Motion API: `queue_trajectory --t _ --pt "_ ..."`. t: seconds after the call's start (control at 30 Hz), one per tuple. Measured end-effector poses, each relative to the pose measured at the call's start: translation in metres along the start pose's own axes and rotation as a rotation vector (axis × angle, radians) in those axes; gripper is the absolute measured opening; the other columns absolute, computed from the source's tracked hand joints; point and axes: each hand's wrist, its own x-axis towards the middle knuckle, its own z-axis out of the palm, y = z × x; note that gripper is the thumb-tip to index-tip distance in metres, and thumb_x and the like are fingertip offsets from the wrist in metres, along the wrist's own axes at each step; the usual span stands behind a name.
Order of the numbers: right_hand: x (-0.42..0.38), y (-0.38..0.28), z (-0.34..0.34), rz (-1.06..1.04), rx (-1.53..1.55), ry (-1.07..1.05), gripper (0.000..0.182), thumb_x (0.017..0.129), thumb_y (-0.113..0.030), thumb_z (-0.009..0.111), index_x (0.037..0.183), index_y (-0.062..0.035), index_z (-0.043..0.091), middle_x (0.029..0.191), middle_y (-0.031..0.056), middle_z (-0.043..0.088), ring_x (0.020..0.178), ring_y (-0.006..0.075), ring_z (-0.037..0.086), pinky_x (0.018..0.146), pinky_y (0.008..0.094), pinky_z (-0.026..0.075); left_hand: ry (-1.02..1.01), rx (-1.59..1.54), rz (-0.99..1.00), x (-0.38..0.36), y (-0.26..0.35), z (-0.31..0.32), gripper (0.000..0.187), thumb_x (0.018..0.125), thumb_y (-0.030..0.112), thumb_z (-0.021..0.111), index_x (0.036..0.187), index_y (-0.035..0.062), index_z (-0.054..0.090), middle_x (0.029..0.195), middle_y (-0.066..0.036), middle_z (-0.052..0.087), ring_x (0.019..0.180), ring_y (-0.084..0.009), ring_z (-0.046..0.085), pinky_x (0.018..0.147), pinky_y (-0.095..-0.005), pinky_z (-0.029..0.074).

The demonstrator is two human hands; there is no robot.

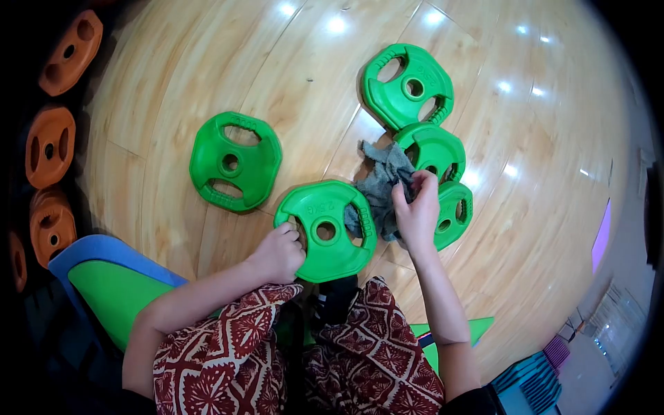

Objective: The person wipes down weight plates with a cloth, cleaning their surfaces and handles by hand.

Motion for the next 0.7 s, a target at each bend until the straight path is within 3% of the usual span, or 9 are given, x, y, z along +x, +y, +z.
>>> queue_trajectory --t 0.03,0.13,0.27,0.33,0.47,0.53,0.6,0.63,0.7 --pt "0.002 0.005 0.000 -0.031 -0.099 0.026 0.038 0.075 -0.021 0.065 0.101 -0.0012 0.046 0.082 0.0149 0.053 0.077 0.0276 0.055 0.065 0.0379 0.045 0.010 0.029 0.011 0.000 -0.003 0.003 0.013 0.051 0.021 0.056 0.051 0.0082 0.056 0.057 -0.005 0.056 0.066 -0.0195 0.052 0.072 -0.0313 0.038" --pt "0.009 0.002 -0.003 -0.021 -0.190 0.017 0.041 0.075 -0.026 0.065 0.104 -0.0019 0.048 0.084 0.0150 0.055 0.079 0.0299 0.056 0.064 0.0388 0.046 0.059 0.095 0.055 -0.001 -0.010 0.009 0.013 0.054 0.021 0.054 0.050 0.0086 0.052 0.055 -0.004 0.053 0.066 -0.0192 0.050 0.067 -0.0312 0.037" --pt "0.022 0.000 0.001 -0.044 -0.275 -0.260 0.026 0.077 -0.025 0.062 0.085 -0.0026 0.051 0.085 0.0151 0.056 0.077 0.0319 0.056 0.062 0.0413 0.045 0.061 0.097 0.066 -0.002 -0.010 0.009 0.011 0.055 0.018 0.053 0.050 0.0091 0.052 0.055 -0.003 0.053 0.066 -0.0182 0.050 0.066 -0.0308 0.037" --pt "0.024 -0.013 0.001 -0.125 -0.210 -0.250 0.021 0.075 -0.019 0.061 0.076 -0.0024 0.049 0.082 0.0147 0.056 0.077 0.0323 0.055 0.063 0.0410 0.045 0.086 0.084 0.065 -0.002 -0.010 0.008 0.010 0.056 0.018 0.052 0.051 0.0093 0.053 0.056 -0.003 0.052 0.066 -0.0178 0.050 0.066 -0.0306 0.038" --pt "0.009 -0.051 0.013 -0.632 0.098 -0.214 0.016 0.066 -0.012 0.060 0.074 -0.0031 0.049 0.089 0.0110 0.056 0.086 0.0305 0.052 0.071 0.0400 0.042 0.141 0.068 0.056 -0.002 -0.009 0.014 0.011 0.057 0.018 0.053 0.050 0.0103 0.055 0.057 -0.004 0.055 0.063 -0.0187 0.052 0.069 -0.0318 0.038" --pt "-0.006 -0.062 0.040 -0.761 0.267 -0.360 0.019 0.065 -0.010 0.060 0.072 -0.0016 0.045 0.094 0.0132 0.056 0.088 0.0311 0.053 0.077 0.0410 0.042 0.164 0.032 0.026 -0.003 -0.009 0.021 0.010 0.058 0.019 0.054 0.052 0.0110 0.055 0.059 -0.004 0.056 0.064 -0.0196 0.053 0.070 -0.0327 0.039" --pt "-0.027 -0.060 0.067 -0.835 0.334 -0.482 0.018 0.065 -0.010 0.060 0.076 -0.0021 0.048 0.105 0.0120 0.057 0.098 0.0307 0.052 0.084 0.0424 0.041 0.175 -0.030 -0.027 -0.003 -0.006 0.028 0.010 0.058 0.019 0.054 0.052 0.0110 0.056 0.059 -0.005 0.056 0.066 -0.0203 0.053 0.071 -0.0332 0.039" --pt "-0.035 -0.058 0.074 -0.852 0.266 -0.589 0.023 0.070 -0.013 0.058 0.090 -0.0029 0.053 0.111 0.0103 0.056 0.106 0.0295 0.050 0.091 0.0421 0.039 0.186 -0.097 -0.077 -0.003 -0.005 0.027 0.010 0.059 0.019 0.054 0.053 0.0110 0.056 0.060 -0.005 0.057 0.067 -0.0209 0.054 0.072 -0.0336 0.040" --pt "-0.045 -0.054 0.077 -0.850 0.178 -0.627 0.031 0.072 -0.015 0.058 0.100 -0.0035 0.052 0.114 0.0102 0.055 0.109 0.0292 0.048 0.094 0.0417 0.037 0.119 -0.112 -0.100 -0.006 -0.004 0.023 0.011 0.060 0.018 0.054 0.055 0.0091 0.057 0.064 -0.006 0.058 0.071 -0.0208 0.055 0.074 -0.0334 0.040"
